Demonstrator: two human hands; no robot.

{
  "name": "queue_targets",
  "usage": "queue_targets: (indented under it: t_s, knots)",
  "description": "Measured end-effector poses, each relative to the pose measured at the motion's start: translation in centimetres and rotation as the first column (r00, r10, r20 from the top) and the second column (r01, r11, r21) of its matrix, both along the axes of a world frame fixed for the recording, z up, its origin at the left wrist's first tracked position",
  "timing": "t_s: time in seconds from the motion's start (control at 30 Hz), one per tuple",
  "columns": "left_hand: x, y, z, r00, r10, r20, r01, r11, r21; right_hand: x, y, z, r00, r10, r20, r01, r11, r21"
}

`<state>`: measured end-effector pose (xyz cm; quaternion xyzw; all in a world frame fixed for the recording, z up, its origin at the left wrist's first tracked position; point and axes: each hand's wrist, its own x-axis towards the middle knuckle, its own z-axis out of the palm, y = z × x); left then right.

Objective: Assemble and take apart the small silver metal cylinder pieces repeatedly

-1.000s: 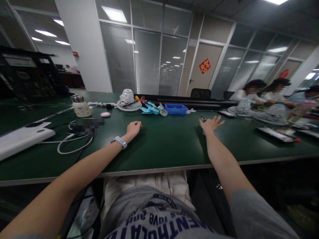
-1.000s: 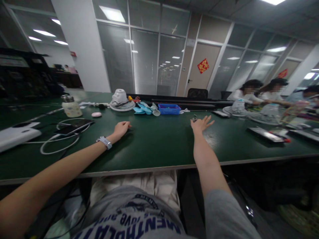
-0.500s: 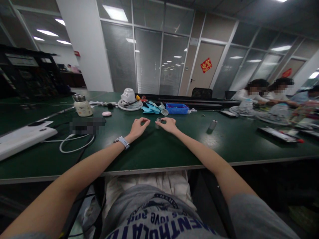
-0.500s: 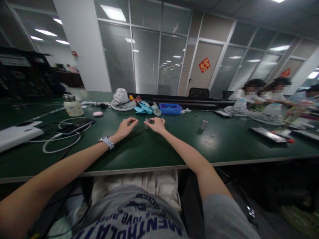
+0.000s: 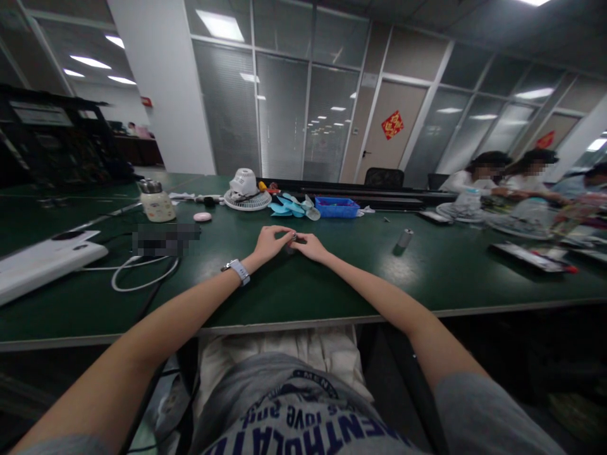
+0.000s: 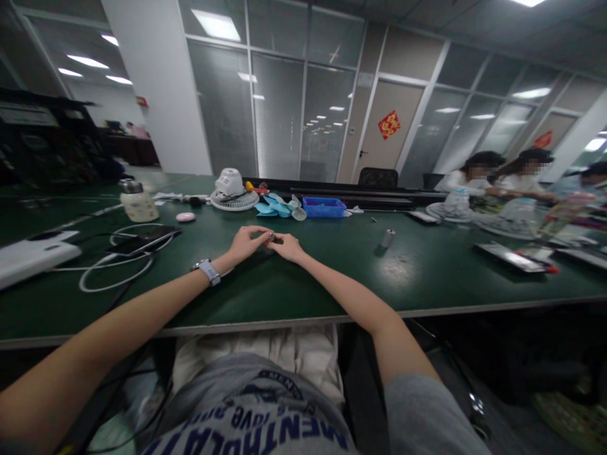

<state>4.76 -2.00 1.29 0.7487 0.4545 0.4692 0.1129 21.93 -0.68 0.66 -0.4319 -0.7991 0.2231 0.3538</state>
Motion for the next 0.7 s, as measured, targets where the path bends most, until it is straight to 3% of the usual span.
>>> queue_targets:
  t_s: [0.27, 0.53, 0.7]
  knots:
    - [-1.2, 0.4, 0.2, 0.985, 0.136, 0.103, -0.129, 0.989, -0.075, 0.0, -1.4, 0.0, 0.999, -0.011, 0.032, 0.007, 0.995, 0.104]
    - [-3.0, 0.9, -1.1, 0.974, 0.181, -0.135, -0.209, 0.946, -0.247, -0.1, -2.3, 0.2, 0.999, -0.033, 0.041, 0.022, 0.971, 0.239]
    - [-2.9, 0.9, -1.4, 0.981, 0.151, -0.12, -0.176, 0.956, -0.233, 1.7, -1.5, 1.6, 0.965, -0.233, 0.118, 0.194, 0.941, 0.276]
